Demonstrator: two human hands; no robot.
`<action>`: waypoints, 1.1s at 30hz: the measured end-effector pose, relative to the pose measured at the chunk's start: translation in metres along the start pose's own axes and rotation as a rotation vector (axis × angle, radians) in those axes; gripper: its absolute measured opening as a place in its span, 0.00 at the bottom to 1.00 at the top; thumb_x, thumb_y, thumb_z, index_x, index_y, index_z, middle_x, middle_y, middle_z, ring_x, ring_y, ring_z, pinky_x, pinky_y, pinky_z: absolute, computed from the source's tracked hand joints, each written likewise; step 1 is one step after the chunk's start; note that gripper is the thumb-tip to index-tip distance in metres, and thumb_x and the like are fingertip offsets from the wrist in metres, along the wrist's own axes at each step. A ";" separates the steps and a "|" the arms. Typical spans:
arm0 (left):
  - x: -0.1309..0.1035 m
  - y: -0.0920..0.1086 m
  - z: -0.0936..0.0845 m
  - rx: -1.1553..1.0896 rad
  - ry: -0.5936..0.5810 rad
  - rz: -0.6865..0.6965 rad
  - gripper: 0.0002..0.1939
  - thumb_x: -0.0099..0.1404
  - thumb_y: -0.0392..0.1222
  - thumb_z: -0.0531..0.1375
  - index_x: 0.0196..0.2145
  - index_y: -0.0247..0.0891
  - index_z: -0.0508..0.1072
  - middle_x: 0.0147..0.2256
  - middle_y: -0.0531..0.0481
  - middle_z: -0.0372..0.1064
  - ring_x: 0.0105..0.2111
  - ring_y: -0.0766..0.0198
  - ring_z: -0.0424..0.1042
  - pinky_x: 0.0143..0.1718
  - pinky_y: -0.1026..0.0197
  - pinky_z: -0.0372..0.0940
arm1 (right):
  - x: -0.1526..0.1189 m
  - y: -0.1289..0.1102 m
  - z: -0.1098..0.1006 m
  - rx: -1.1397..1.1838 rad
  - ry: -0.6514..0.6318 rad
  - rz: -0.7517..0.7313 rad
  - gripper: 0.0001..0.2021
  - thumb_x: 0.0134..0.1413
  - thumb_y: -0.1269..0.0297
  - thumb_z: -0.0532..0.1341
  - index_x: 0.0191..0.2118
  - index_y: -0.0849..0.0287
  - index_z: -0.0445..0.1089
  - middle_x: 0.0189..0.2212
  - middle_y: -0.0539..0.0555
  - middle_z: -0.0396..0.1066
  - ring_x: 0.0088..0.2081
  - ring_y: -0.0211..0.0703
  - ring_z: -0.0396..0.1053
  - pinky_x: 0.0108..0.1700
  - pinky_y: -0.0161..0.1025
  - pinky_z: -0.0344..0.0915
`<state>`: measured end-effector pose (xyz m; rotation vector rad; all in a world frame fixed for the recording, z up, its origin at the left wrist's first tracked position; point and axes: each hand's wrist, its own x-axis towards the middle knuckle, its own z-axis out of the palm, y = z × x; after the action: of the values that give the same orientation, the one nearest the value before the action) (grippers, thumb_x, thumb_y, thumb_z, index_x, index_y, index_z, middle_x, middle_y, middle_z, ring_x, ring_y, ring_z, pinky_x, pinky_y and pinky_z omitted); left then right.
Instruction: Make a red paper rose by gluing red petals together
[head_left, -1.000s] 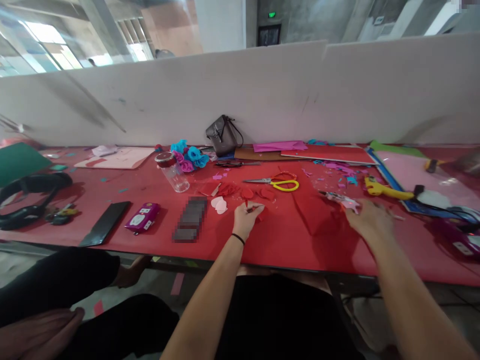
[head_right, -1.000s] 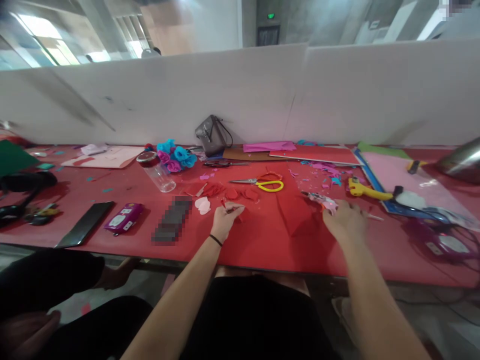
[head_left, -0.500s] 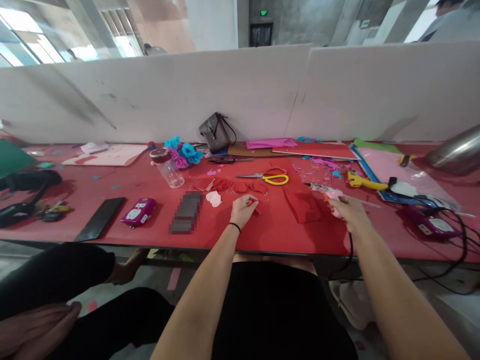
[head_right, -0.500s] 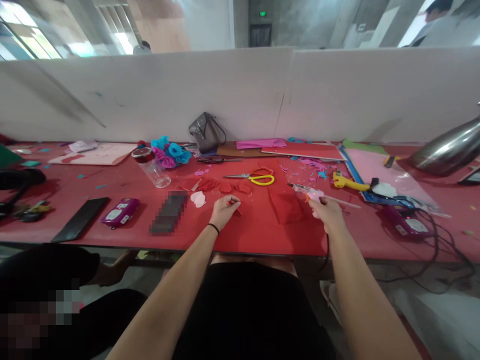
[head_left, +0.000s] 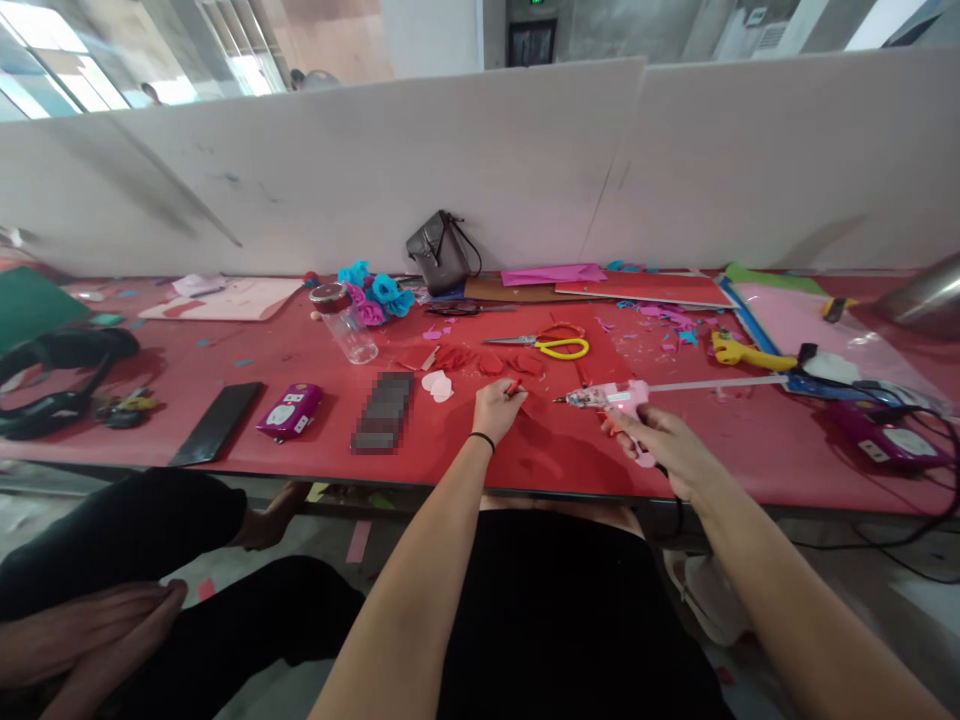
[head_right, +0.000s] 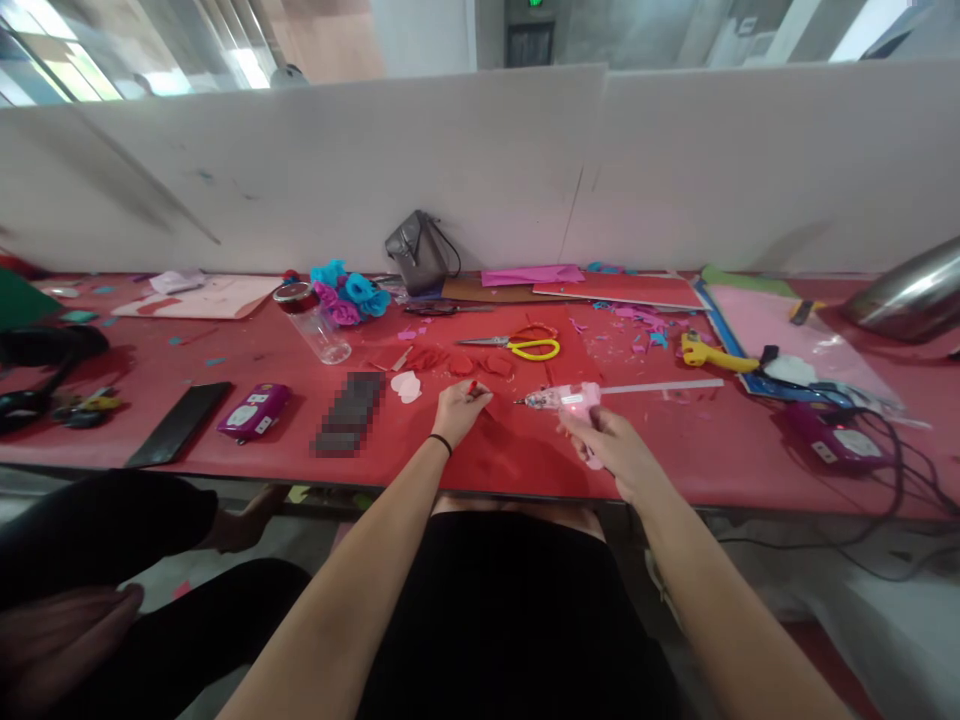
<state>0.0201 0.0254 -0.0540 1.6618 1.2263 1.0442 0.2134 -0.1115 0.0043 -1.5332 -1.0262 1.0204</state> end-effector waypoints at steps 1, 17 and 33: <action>0.000 0.000 0.000 0.000 -0.004 0.000 0.02 0.51 0.37 0.60 0.22 0.37 0.71 0.19 0.56 0.64 0.21 0.70 0.61 0.26 0.66 0.56 | -0.001 0.002 0.002 -0.038 0.008 0.004 0.25 0.39 0.40 0.64 0.27 0.62 0.69 0.15 0.47 0.61 0.18 0.33 0.56 0.20 0.34 0.53; -0.004 0.009 -0.005 0.161 -0.044 0.010 0.05 0.53 0.40 0.59 0.23 0.37 0.70 0.19 0.56 0.63 0.22 0.69 0.60 0.27 0.66 0.54 | 0.008 0.001 0.035 -0.671 -0.007 -0.200 0.18 0.56 0.48 0.49 0.27 0.56 0.63 0.23 0.55 0.70 0.28 0.47 0.69 0.30 0.38 0.59; -0.004 0.006 -0.003 0.108 -0.055 0.013 0.05 0.53 0.40 0.59 0.23 0.37 0.69 0.20 0.56 0.64 0.22 0.70 0.61 0.25 0.67 0.54 | 0.012 0.001 0.030 -0.709 0.013 -0.179 0.19 0.56 0.46 0.48 0.25 0.55 0.60 0.22 0.53 0.68 0.26 0.45 0.67 0.29 0.37 0.56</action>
<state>0.0185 0.0207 -0.0481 1.7715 1.2558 0.9482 0.1886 -0.0926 -0.0025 -1.9483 -1.5899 0.5330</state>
